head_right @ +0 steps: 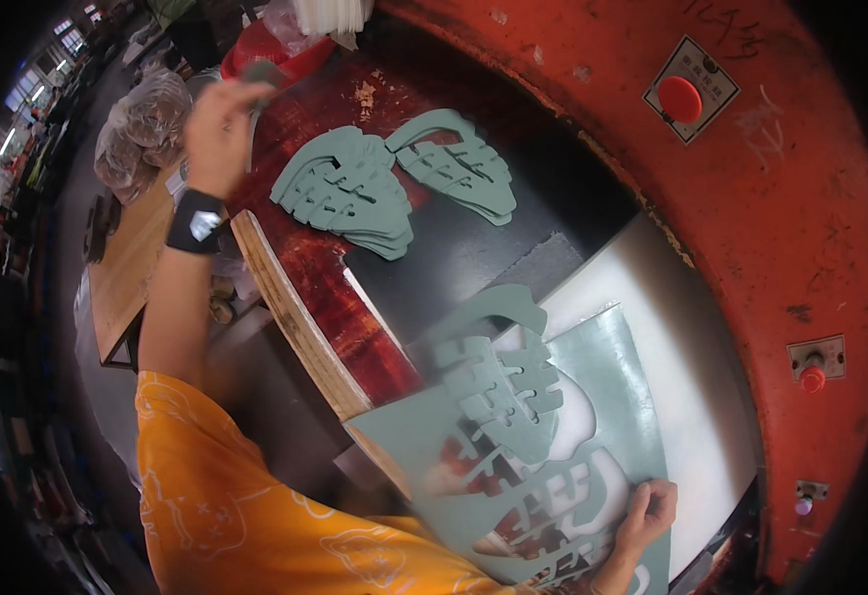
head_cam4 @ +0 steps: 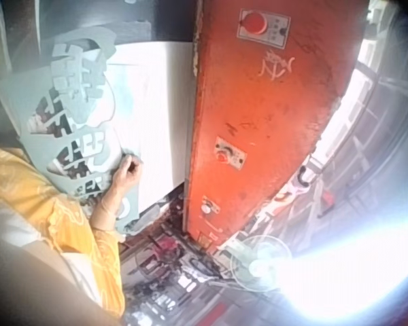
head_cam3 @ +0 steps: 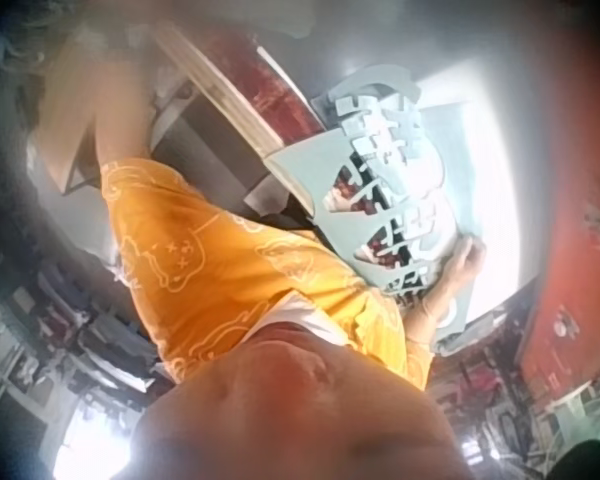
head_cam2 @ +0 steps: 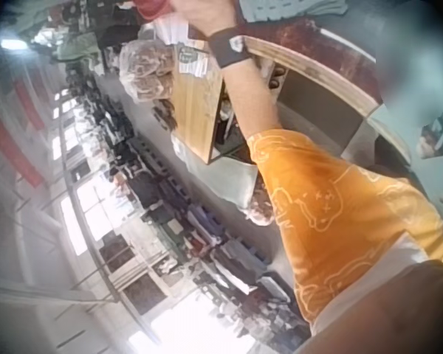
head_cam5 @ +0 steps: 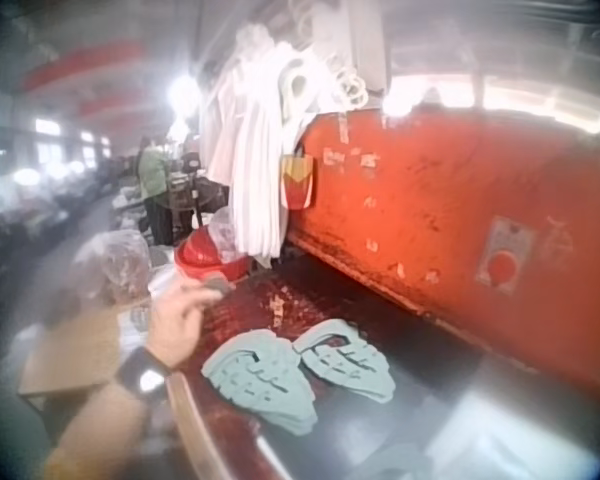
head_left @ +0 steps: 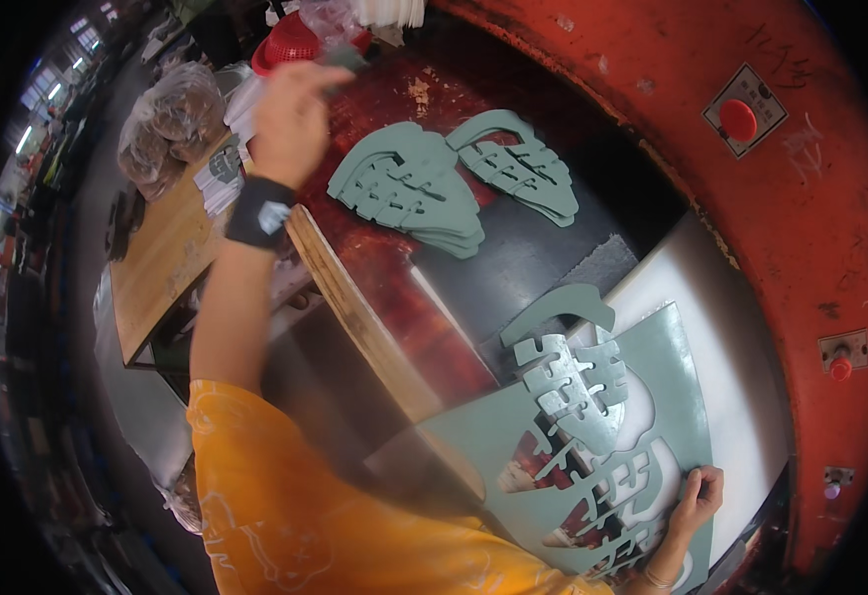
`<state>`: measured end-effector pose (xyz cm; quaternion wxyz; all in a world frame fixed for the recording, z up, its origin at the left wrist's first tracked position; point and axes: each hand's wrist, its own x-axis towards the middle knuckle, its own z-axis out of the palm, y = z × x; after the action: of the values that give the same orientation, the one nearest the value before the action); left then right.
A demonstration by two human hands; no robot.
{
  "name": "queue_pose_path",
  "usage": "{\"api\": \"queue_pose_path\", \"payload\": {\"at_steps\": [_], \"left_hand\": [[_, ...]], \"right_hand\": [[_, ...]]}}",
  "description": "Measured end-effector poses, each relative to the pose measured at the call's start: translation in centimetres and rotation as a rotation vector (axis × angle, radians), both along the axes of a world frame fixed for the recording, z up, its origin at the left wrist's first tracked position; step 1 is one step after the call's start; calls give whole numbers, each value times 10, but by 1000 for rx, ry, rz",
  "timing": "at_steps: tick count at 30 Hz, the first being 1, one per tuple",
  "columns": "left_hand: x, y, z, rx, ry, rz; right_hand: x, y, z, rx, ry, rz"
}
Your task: The person collects cut die pieces from a red die-cutting machine, places them aside, and then loads a large translucent sheet onto the machine. They feed the sheet through the rollers, press a control button, and remove the cut pieces, repeating the cycle.
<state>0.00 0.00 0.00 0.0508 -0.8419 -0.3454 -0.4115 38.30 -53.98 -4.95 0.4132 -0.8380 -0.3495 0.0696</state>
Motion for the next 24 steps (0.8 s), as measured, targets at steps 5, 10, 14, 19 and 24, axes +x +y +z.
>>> {"api": "queue_pose_path", "payload": {"at_steps": [5,10,14,19,24], "left_hand": [[52,-69,-59,-480,267,-417],[49,-51,-60,-532,250,-428],[46,-43,-56,-595,234,-462],[55,-54,-64,-460,183,-346],[49,-17,-39,-193,-61,-294]], "right_hand": [[1,4,-3,38,-34,-22],[0,2,1,-22,-59,-22],[0,4,-2,-9,-49,-22],[0,2,-1,21,-13,-12],[1,3,1,17,-16,-5]]}}
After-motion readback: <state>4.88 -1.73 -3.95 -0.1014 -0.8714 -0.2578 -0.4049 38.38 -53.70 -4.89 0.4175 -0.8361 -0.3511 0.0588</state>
